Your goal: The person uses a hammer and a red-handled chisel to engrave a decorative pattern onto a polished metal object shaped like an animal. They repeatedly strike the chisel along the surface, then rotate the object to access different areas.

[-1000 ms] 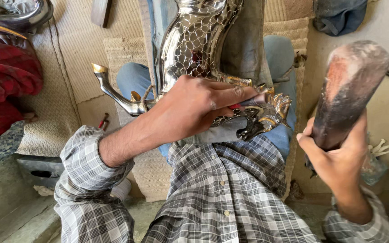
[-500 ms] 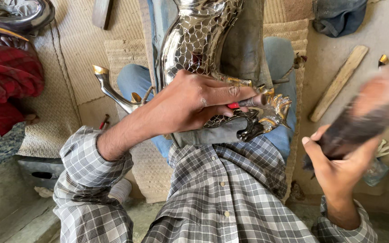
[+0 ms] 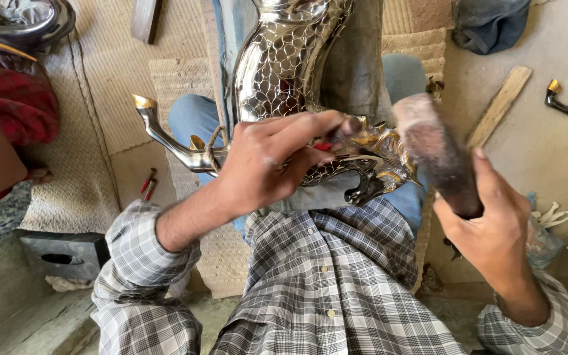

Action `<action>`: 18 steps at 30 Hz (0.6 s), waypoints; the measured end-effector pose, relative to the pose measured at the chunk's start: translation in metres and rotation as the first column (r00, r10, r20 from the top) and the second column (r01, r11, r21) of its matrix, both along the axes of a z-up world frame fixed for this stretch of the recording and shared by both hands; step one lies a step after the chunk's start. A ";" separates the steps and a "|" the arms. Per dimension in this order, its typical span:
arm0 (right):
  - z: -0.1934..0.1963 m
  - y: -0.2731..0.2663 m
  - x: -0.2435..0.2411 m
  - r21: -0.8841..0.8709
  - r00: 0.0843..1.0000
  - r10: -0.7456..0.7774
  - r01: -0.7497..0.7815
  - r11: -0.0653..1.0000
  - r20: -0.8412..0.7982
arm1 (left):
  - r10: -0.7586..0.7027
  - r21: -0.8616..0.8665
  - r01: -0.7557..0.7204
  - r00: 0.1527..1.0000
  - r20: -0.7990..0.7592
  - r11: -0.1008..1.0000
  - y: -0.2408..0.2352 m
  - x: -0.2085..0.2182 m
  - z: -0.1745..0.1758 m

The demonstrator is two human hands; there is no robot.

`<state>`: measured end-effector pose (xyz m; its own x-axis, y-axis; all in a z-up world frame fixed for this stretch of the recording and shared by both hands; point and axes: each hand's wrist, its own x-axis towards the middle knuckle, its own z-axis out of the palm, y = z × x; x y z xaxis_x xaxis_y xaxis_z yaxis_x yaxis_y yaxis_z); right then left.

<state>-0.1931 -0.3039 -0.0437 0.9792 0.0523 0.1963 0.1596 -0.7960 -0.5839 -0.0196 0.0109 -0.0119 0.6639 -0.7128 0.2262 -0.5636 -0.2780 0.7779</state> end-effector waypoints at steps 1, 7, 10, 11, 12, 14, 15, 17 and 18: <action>0.001 -0.002 0.003 -0.021 0.999 0.008 -0.007 1.000 0.035 | 0.081 -0.028 -0.080 0.996 0.027 0.996 0.001 -0.005 0.000; 0.025 -0.013 0.017 -0.156 0.992 -0.043 0.061 0.986 0.116 | 0.114 -0.063 -0.111 0.993 0.038 0.992 0.011 -0.016 0.002; 0.044 -0.006 0.030 -0.170 0.993 -0.020 0.039 0.985 0.117 | 0.133 -0.095 -0.129 0.991 0.035 0.987 0.013 -0.019 0.000; 0.053 -0.003 0.036 -0.180 0.994 -0.002 0.022 0.983 0.112 | 0.134 -0.094 -0.130 0.990 0.043 0.987 0.012 -0.019 0.000; 0.062 0.001 0.043 -0.186 0.996 0.030 -0.013 0.983 0.089 | 0.135 -0.093 -0.130 0.989 0.052 0.987 0.009 -0.017 0.000; 0.080 0.006 0.055 -0.202 0.995 0.099 -0.093 0.975 0.020 | 0.122 -0.086 -0.118 0.992 0.045 0.989 0.005 -0.013 0.002; 0.087 0.006 0.058 -0.229 0.989 0.145 -0.148 0.962 -0.031 | 0.107 -0.080 -0.105 0.994 0.027 0.991 0.003 -0.011 0.003; 0.091 0.006 0.062 -0.267 0.964 0.232 -0.258 0.928 -0.126 | 0.063 -0.208 -0.077 0.995 -0.071 0.975 0.005 -0.008 0.006; 0.087 0.004 0.061 -0.255 0.975 0.206 -0.221 0.941 -0.084 | 0.023 -0.339 -0.072 0.989 -0.146 0.938 0.011 -0.007 0.009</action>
<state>-0.1322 -0.2995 0.0437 0.9481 0.3037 0.0938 0.3163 -0.8724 -0.3726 -0.0267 0.0220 -0.0030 0.7371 -0.5749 0.3553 -0.4369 -0.0044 0.8995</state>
